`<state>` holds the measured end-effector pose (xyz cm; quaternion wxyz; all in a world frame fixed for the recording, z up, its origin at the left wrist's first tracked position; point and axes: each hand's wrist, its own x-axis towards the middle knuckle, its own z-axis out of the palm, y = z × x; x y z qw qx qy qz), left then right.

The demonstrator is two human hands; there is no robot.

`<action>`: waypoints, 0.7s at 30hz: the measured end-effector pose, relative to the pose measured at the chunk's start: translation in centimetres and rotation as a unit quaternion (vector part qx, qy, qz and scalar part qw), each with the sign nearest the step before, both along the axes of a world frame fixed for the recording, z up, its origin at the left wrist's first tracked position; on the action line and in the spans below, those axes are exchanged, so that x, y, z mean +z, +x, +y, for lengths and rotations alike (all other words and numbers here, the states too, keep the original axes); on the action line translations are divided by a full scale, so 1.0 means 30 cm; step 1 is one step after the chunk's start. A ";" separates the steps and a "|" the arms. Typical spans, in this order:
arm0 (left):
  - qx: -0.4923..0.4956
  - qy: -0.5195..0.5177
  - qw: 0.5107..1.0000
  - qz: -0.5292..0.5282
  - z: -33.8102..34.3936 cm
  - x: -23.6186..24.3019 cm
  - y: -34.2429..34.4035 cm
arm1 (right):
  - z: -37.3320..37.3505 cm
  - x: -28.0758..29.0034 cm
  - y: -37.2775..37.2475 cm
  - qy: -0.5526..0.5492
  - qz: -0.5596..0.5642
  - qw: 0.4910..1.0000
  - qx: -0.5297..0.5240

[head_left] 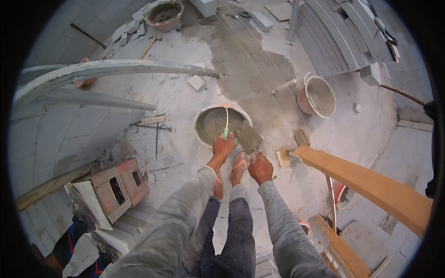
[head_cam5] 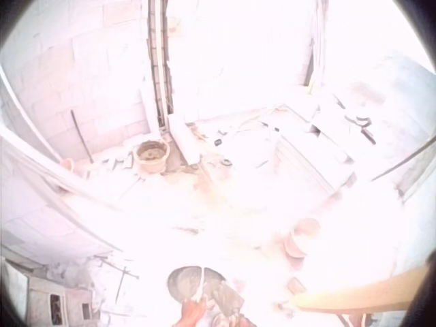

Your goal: The person scoops cement from a bucket with a trowel and spreads it along a marked line on the floor. They repeatedly transfer cement and smooth it into a continuous strip.

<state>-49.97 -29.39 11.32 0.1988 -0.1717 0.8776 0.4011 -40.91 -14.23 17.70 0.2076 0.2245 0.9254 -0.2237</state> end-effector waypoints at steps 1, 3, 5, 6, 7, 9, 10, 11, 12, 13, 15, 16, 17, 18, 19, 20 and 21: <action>-0.009 -0.028 1.000 -0.008 -0.009 -0.035 -0.042 | -0.005 -0.049 -0.066 0.009 0.005 1.000 0.014; 0.022 0.067 0.995 -0.064 -0.054 -0.097 -0.151 | -0.025 -0.145 -0.180 0.007 -0.011 0.999 0.043; 0.018 0.077 0.994 -0.078 -0.097 -0.164 -0.278 | -0.031 -0.250 -0.308 0.011 -0.019 0.997 0.076; -0.012 0.034 0.998 -0.053 -0.125 -0.196 -0.312 | -0.038 -0.293 -0.345 0.010 -0.030 0.995 0.090; -0.041 -0.004 0.999 -0.021 -0.160 -0.228 -0.343 | -0.048 -0.335 -0.387 0.014 -0.040 0.994 0.099; 0.035 -0.013 0.999 -0.004 -0.266 -0.265 -0.328 | -0.069 -0.402 -0.450 0.006 -0.035 0.993 0.111; 0.085 -0.006 0.996 0.002 -0.317 -0.270 -0.304 | -0.076 -0.433 -0.481 0.010 -0.032 0.993 0.111; 0.111 -0.041 0.993 0.014 -0.357 -0.258 -0.249 | -0.085 -0.461 -0.501 0.000 -0.047 0.990 0.134; 0.154 -0.053 0.987 0.014 -0.397 -0.218 -0.165 | -0.100 -0.488 -0.515 -0.007 -0.064 0.986 0.155; 0.107 -0.088 0.990 -0.026 -0.436 -0.155 -0.076 | -0.107 -0.515 -0.528 -0.008 -0.096 0.981 0.169; -0.013 0.001 0.996 -0.084 -0.474 0.048 0.154 | -0.120 -0.565 -0.531 -0.071 -0.125 0.978 0.153; -0.054 0.072 0.987 -0.135 -0.475 0.175 0.275 | -0.124 -0.590 -0.527 -0.099 -0.146 0.974 0.144; -0.162 0.081 0.969 -0.169 -0.471 0.297 0.386 | -0.122 -0.618 -0.522 -0.122 -0.142 0.974 0.128; -0.299 0.059 0.944 -0.125 -0.455 0.417 0.493 | -0.113 -0.645 -0.515 -0.144 -0.138 0.973 0.112; -0.360 0.074 0.916 -0.160 -0.442 0.540 0.590 | -0.101 -0.670 -0.504 -0.162 -0.144 0.973 0.082; -0.415 0.103 0.890 -0.159 -0.428 0.644 0.666 | -0.083 -0.688 -0.486 -0.184 -0.118 0.972 0.084; -0.473 0.109 0.862 -0.143 -0.421 0.717 0.717 | -0.060 -0.701 -0.463 -0.201 -0.102 0.972 0.072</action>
